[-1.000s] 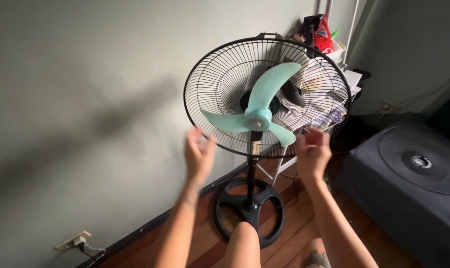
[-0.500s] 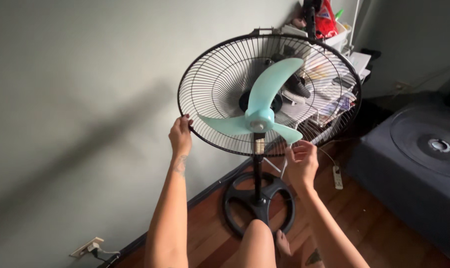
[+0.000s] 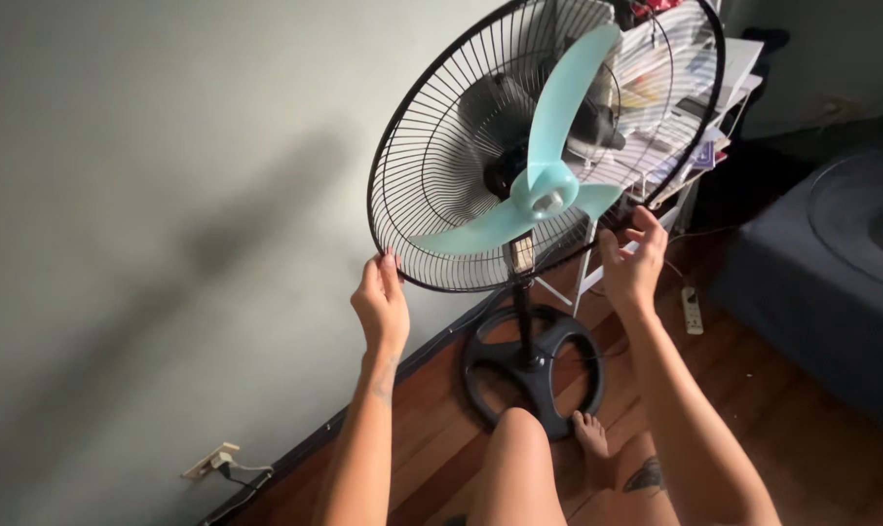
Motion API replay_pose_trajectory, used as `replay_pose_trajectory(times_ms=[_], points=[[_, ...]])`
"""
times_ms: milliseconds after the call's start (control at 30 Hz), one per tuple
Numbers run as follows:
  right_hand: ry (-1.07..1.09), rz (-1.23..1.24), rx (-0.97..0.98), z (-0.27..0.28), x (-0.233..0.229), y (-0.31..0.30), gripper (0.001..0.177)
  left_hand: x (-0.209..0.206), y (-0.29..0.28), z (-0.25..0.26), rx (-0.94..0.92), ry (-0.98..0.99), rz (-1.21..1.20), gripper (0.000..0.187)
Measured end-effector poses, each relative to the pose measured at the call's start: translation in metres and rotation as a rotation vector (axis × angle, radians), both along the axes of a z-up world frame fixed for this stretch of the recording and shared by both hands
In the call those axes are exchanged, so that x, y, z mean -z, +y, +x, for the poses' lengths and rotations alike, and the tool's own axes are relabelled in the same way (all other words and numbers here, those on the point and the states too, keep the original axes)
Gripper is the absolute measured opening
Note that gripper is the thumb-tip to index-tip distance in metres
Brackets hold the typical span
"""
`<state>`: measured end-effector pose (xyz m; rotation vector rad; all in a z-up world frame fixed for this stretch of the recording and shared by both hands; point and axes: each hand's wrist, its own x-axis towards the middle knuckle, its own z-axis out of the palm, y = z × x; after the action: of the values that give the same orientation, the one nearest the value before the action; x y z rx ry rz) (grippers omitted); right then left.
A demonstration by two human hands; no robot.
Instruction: The person disassembles a standing electric fan by removing the front grille, fan blades, and rear grille using a screwdriver and hands. The components are placed on a nearby desk and bed.
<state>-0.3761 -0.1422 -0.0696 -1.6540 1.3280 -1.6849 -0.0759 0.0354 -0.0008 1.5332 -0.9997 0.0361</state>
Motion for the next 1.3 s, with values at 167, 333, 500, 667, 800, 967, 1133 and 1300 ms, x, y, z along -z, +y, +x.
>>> replay_pose_trajectory(times_ms=[167,333,500,667,800,967,1133,1300], points=[[-0.093,-0.104,-0.039,0.024,0.000,0.025,0.041,0.011,0.000,-0.012,0.033,0.023,-0.092,0.027],[-0.218,-0.103,-0.122,0.043,-0.011,0.038,0.027,0.015,-0.001,-0.014,0.065,0.073,-0.129,0.028],[-0.304,-0.024,-0.166,0.067,-0.016,0.055,0.023,0.019,-0.001,-0.011,0.051,0.064,-0.138,0.028],[-0.378,-0.036,-0.236,0.073,-0.021,0.054,0.021,0.010,0.000,-0.018,0.011,0.009,-0.147,0.036],[-0.389,-0.081,-0.246,0.072,-0.021,0.042,0.018,0.007,-0.007,-0.043,-0.216,-0.424,-0.267,0.063],[-0.211,-0.151,-0.190,0.070,-0.032,0.041,0.022,-0.004,-0.023,-0.067,-0.099,-0.814,-0.333,0.062],[0.346,-0.559,0.002,0.055,-0.051,0.033,0.042,-0.022,-0.049,-0.070,0.104,-0.914,0.038,0.090],[0.578,-0.660,0.054,0.044,-0.070,0.016,0.045,-0.025,-0.074,-0.062,0.152,-0.941,0.113,0.085]])
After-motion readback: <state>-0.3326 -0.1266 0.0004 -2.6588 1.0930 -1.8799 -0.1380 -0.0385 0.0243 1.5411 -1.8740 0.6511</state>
